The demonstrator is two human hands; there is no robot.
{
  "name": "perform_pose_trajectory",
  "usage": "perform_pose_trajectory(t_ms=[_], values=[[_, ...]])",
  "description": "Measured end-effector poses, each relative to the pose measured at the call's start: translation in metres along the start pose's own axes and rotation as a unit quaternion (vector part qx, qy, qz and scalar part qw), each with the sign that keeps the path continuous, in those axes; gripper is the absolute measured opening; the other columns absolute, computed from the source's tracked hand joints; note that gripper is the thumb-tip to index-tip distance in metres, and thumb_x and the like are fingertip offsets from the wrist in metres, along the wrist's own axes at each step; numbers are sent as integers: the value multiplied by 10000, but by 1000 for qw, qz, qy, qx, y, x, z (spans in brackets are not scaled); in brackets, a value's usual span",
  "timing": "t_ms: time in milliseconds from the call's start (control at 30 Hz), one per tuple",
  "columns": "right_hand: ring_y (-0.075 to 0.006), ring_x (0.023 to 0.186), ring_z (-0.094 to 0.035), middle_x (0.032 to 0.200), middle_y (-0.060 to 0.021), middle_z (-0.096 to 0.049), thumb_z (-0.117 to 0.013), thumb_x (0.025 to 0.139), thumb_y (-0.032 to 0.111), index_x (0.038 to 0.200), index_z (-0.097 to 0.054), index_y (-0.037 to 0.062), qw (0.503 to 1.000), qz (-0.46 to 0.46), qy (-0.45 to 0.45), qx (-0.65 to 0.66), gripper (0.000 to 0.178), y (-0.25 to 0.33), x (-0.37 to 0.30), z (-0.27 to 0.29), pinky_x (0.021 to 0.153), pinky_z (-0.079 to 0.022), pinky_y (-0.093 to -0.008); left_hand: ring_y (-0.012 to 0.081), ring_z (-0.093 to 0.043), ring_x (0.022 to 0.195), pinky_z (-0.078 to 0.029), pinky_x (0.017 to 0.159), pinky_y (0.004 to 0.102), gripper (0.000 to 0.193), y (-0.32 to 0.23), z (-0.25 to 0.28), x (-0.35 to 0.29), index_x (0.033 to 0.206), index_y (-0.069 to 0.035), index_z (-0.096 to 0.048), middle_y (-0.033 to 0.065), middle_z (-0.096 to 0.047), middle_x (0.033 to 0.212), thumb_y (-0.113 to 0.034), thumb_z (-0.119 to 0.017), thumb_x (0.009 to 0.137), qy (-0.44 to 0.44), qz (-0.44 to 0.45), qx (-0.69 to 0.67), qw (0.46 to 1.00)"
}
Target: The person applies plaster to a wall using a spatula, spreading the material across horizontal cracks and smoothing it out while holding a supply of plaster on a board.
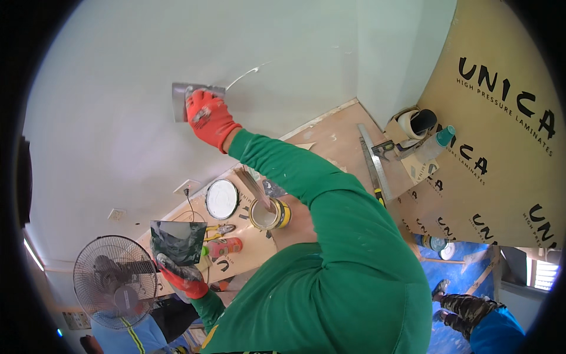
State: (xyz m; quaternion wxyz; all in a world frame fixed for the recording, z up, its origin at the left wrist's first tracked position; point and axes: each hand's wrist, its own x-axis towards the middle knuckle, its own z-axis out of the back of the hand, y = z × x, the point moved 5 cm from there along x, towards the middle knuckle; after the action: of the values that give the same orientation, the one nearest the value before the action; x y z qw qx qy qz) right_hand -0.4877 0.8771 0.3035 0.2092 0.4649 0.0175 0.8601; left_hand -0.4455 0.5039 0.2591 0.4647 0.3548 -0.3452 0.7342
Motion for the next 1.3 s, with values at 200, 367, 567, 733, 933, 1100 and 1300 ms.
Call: perform_pose_trajectory(t_ms=[200,367,567,733,933,1100,1300], values=[[-307,926,-581,1016,-163,-554,-525,872,151,1142,-549,-3,993,91,70,8,311,37,-22,-18,681,-518,-411,386,-440,1280,-372,1054,476,600,7,0,-8,1393,76,-371,263,-400,1415,-273,-550,939,-9,30,62,998],[-292,995,-581,1126,-134,-574,-603,855,156,1261,-538,84,957,148,87,233,418,44,-18,77,769,-520,-403,378,-484,1236,-389,1038,424,651,-28,-12,24,1339,95,-413,263,-466,1351,-258,-661,852,2,103,-16,995],[-287,1024,-579,1175,-133,-571,-657,819,258,1326,-527,215,851,382,25,359,525,63,-42,212,886,-487,-438,278,-659,866,-510,783,378,325,-68,-74,73,1134,-13,-571,124,-667,960,-143,-629,841,110,-25,-18,993],[-299,974,-582,1072,-125,-562,-650,786,236,1309,-527,284,892,369,71,253,539,25,-69,234,829,-489,-434,225,-610,963,-494,816,358,395,-96,-85,97,1209,-49,-539,110,-612,1107,-151,-649,844,144,102,-225,958],[-297,873,-605,961,-104,-590,-591,839,193,1276,-527,154,966,213,128,69,443,-116,-97,186,696,-510,-411,180,-553,1094,-477,933,296,574,-79,-107,96,1398,-31,-378,98,-535,1269,-94,-629,886,14,413,-576,705],[-338,931,-611,1040,-139,-608,-483,957,186,1194,-517,46,966,-238,-63,-81,277,-316,-112,142,744,-518,-437,230,-494,1203,-424,1009,323,749,-102,-99,106,1432,11,-305,145,-438,1381,-121,-717,820,51,136,-234,961],[-331,946,-607,1035,-146,-604,-520,932,218,1144,-550,35,936,-284,-158,-136,282,-367,-91,105,785,-520,-434,230,-456,1258,-408,1028,343,805,-96,-104,101,1444,9,-291,140,-404,1425,-184,-742,806,44,191,-271,942]])
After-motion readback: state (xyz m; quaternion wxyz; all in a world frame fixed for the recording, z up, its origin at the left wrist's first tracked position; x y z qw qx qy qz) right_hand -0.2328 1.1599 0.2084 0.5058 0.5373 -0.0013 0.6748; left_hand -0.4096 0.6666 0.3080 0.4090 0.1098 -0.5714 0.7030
